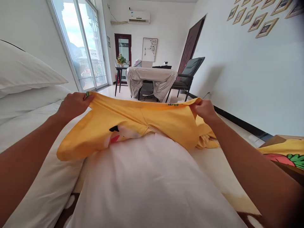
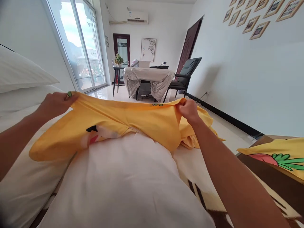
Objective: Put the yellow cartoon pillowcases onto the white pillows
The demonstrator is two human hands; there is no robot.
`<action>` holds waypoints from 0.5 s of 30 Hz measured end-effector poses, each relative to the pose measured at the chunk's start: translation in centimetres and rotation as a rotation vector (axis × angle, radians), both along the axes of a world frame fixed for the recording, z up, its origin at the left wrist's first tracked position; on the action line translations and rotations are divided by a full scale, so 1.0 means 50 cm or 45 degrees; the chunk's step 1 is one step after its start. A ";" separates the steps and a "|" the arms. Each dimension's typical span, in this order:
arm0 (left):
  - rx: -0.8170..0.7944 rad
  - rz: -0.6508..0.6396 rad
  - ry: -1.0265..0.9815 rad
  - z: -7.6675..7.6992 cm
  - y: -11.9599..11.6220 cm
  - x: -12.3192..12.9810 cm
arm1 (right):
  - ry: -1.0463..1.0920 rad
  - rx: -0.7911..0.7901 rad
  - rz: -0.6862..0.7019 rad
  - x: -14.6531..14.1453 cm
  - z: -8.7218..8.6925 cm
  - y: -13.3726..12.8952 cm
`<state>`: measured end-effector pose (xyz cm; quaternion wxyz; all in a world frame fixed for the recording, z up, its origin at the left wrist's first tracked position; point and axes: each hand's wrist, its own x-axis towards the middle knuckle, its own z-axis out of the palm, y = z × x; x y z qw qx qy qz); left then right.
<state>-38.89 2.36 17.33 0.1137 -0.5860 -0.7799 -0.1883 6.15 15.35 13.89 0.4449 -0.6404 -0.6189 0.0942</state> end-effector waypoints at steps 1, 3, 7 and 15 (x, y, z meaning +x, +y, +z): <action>-0.072 -0.031 0.032 -0.011 0.017 0.000 | -0.150 -0.027 -0.046 -0.001 -0.006 0.017; -0.243 -0.063 0.090 -0.031 0.041 -0.007 | -0.397 -0.102 -0.106 0.005 -0.025 0.035; -0.282 0.056 0.121 -0.060 0.017 -0.043 | -0.711 -0.055 -0.070 0.047 -0.085 -0.023; -0.769 -0.516 -0.738 -0.240 -0.318 -0.033 | -0.677 0.223 0.491 0.125 -0.198 -0.380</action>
